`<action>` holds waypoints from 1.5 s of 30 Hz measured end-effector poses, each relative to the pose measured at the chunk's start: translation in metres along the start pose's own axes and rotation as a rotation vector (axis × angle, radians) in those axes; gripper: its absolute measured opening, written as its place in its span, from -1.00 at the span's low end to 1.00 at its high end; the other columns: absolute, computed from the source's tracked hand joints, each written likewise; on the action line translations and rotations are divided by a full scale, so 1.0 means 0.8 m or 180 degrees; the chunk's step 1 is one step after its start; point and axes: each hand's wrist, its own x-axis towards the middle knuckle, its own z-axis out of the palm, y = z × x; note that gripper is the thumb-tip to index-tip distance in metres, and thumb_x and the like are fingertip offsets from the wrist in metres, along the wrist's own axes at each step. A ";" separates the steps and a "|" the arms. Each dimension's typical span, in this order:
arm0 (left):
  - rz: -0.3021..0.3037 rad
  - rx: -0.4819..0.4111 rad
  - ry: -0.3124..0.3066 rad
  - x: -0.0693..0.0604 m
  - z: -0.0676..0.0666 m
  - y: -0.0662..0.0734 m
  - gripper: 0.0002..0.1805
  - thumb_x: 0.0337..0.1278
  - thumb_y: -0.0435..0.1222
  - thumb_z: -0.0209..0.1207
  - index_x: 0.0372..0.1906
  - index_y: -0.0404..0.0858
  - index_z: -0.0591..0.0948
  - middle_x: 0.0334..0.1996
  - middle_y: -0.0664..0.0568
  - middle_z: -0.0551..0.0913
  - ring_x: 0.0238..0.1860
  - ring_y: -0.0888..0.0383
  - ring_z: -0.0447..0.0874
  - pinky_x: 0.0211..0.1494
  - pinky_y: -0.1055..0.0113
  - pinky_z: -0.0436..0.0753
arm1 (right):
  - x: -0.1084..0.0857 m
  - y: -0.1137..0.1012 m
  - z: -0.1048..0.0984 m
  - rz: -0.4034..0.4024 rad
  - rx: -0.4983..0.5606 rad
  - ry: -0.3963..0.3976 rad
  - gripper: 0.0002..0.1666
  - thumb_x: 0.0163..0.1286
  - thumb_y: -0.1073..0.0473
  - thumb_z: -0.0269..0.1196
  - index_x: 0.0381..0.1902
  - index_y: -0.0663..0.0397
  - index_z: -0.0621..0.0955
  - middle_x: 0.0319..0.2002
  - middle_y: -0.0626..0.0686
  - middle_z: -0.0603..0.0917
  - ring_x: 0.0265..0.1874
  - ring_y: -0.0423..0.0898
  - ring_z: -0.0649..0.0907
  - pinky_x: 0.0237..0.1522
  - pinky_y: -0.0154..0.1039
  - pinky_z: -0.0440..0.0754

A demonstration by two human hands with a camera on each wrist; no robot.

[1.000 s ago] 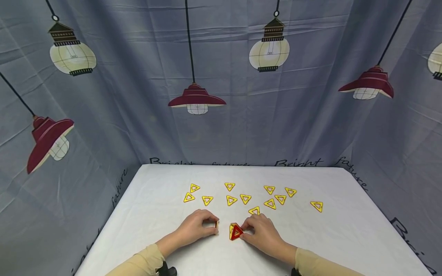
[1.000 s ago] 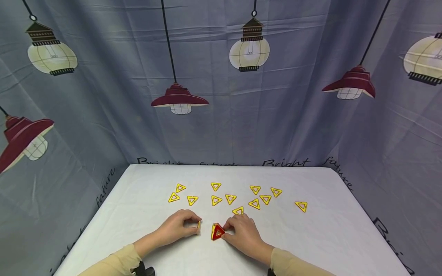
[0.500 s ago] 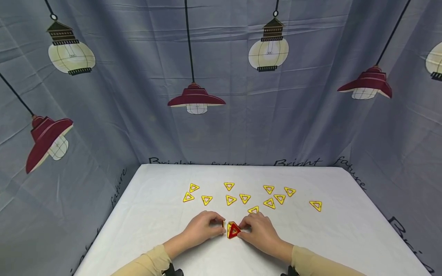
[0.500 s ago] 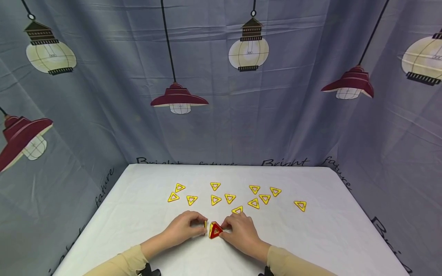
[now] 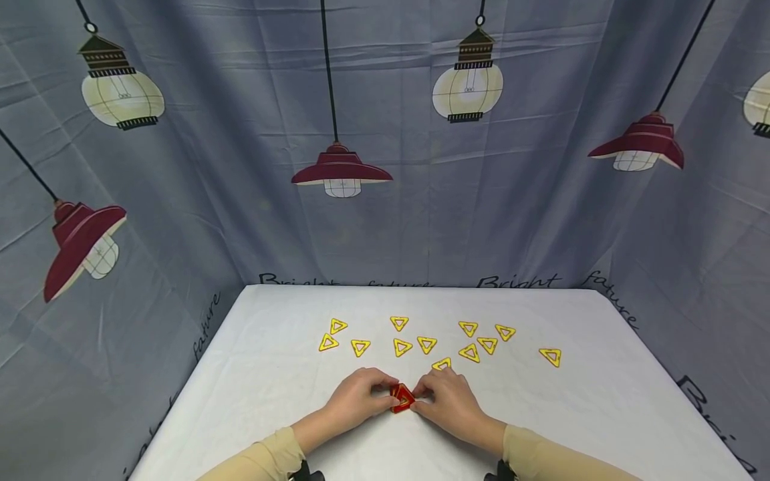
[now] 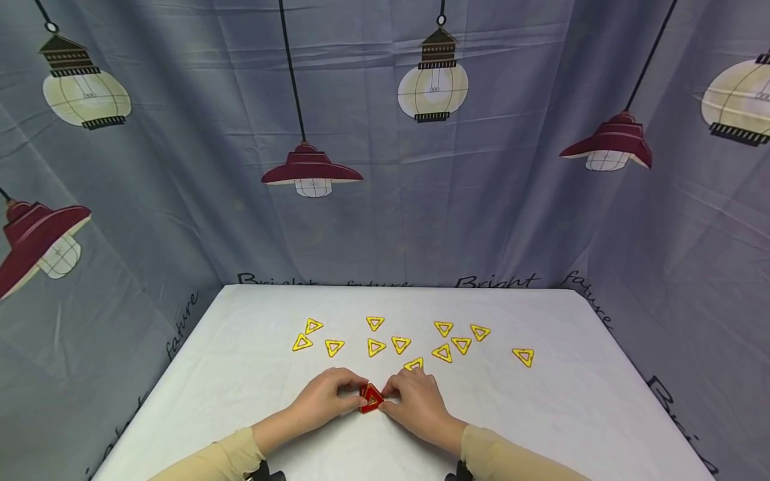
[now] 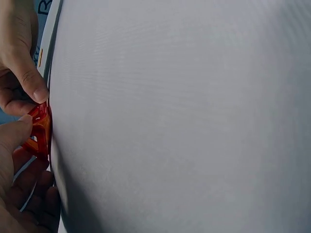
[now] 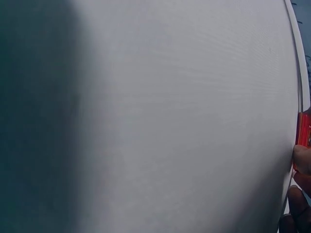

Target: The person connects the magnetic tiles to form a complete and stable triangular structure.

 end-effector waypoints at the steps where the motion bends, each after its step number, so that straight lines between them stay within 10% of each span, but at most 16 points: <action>1: 0.0021 -0.0006 0.0001 0.000 0.000 0.000 -0.69 0.16 -0.08 0.45 0.00 -0.02 0.79 -0.14 0.34 0.71 -0.09 0.32 0.60 0.02 0.28 0.60 | 0.000 0.000 0.000 0.0017 0.0003 -0.0013 -0.77 0.09 -0.06 0.58 -0.40 -0.34 0.68 -0.42 -0.39 0.53 -0.30 -0.28 0.43 -0.21 -0.15 0.35; 16: 0.0291 0.0017 0.0029 -0.005 0.001 0.001 -0.66 0.26 -0.07 0.39 0.08 -0.07 0.76 -0.19 0.29 0.70 -0.26 0.26 0.58 -0.17 0.42 0.54 | -0.001 -0.002 -0.001 -0.0067 -0.0008 0.0002 -0.81 0.10 -0.04 0.58 -0.33 -0.30 0.77 -0.41 -0.35 0.55 -0.31 -0.28 0.43 -0.23 -0.17 0.35; 45: 0.0130 0.0031 -0.0099 -0.006 0.000 0.005 -0.56 0.14 -0.10 0.47 0.13 -0.08 0.74 -0.18 0.31 0.66 -0.25 0.28 0.54 -0.15 0.42 0.50 | -0.002 0.002 0.000 -0.0160 0.0031 0.0041 -0.77 0.08 -0.05 0.59 -0.26 -0.25 0.86 -0.42 -0.42 0.56 -0.34 -0.31 0.42 -0.28 -0.19 0.34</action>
